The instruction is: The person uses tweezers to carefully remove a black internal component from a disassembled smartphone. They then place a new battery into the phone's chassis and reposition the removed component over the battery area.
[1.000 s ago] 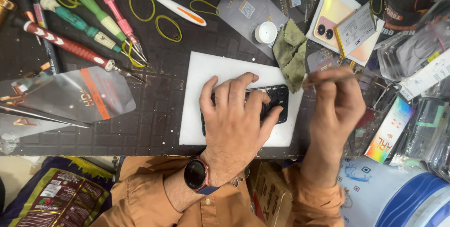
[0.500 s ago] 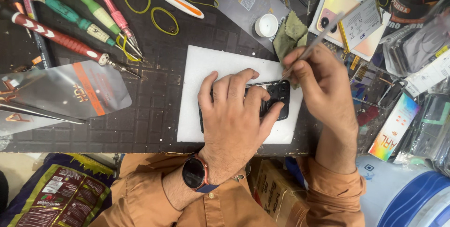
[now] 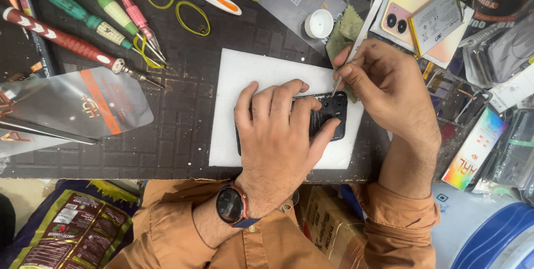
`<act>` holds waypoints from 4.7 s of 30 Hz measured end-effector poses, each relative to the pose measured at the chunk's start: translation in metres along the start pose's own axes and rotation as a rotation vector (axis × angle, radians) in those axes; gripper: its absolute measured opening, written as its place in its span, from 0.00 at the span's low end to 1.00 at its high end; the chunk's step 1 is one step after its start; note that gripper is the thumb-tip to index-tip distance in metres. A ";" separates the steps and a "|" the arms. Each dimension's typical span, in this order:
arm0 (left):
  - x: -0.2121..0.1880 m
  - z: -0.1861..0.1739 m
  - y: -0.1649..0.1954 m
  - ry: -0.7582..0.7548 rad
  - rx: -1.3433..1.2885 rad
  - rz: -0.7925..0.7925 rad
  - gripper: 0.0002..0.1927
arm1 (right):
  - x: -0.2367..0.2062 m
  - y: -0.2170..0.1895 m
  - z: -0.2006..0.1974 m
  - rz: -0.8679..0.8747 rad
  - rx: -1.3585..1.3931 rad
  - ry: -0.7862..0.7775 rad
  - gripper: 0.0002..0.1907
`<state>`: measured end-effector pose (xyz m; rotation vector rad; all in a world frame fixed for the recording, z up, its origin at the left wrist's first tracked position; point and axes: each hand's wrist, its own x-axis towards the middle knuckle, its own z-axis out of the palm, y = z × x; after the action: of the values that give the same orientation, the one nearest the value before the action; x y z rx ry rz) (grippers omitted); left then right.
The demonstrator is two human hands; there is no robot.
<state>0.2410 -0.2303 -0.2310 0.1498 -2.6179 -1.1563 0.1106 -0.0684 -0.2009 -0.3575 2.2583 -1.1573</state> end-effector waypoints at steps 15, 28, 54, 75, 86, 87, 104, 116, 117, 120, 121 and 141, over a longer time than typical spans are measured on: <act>-0.001 0.000 0.003 -0.007 0.014 0.001 0.19 | -0.005 0.004 -0.001 -0.048 -0.022 -0.007 0.07; -0.003 0.000 0.005 -0.005 0.014 -0.010 0.19 | -0.007 0.004 0.000 -0.046 -0.031 0.009 0.07; -0.009 0.001 0.008 -0.002 -0.001 -0.003 0.19 | -0.015 0.007 0.002 -0.104 0.032 0.010 0.07; -0.012 0.001 0.008 -0.017 -0.002 -0.002 0.19 | -0.018 0.012 0.004 -0.121 0.025 0.026 0.05; -0.011 0.002 0.009 -0.015 -0.015 -0.008 0.17 | -0.032 0.023 -0.001 -0.217 0.184 0.078 0.05; -0.011 0.002 0.010 -0.013 -0.015 -0.011 0.17 | -0.034 0.023 0.000 -0.234 0.201 0.092 0.05; -0.008 -0.004 0.005 -0.017 -0.027 -0.022 0.16 | -0.074 0.025 0.056 -0.200 0.150 0.425 0.05; -0.009 -0.001 0.005 -0.009 -0.021 -0.010 0.16 | -0.072 0.033 0.056 -0.222 0.246 0.427 0.06; -0.009 -0.001 0.005 -0.008 -0.020 -0.010 0.16 | -0.072 0.033 0.056 -0.224 0.238 0.427 0.06; -0.010 -0.001 0.005 -0.006 -0.017 -0.010 0.16 | -0.072 0.033 0.056 -0.223 0.212 0.426 0.07; -0.009 -0.001 0.005 -0.005 -0.016 -0.010 0.16 | -0.072 0.032 0.057 -0.221 0.204 0.426 0.07; -0.012 0.001 0.004 0.000 -0.009 -0.002 0.19 | -0.072 0.036 0.060 -0.338 0.150 0.427 0.04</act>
<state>0.2524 -0.2245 -0.2316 0.1502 -2.6124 -1.1685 0.2048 -0.0527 -0.2310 -0.4821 2.5117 -1.7036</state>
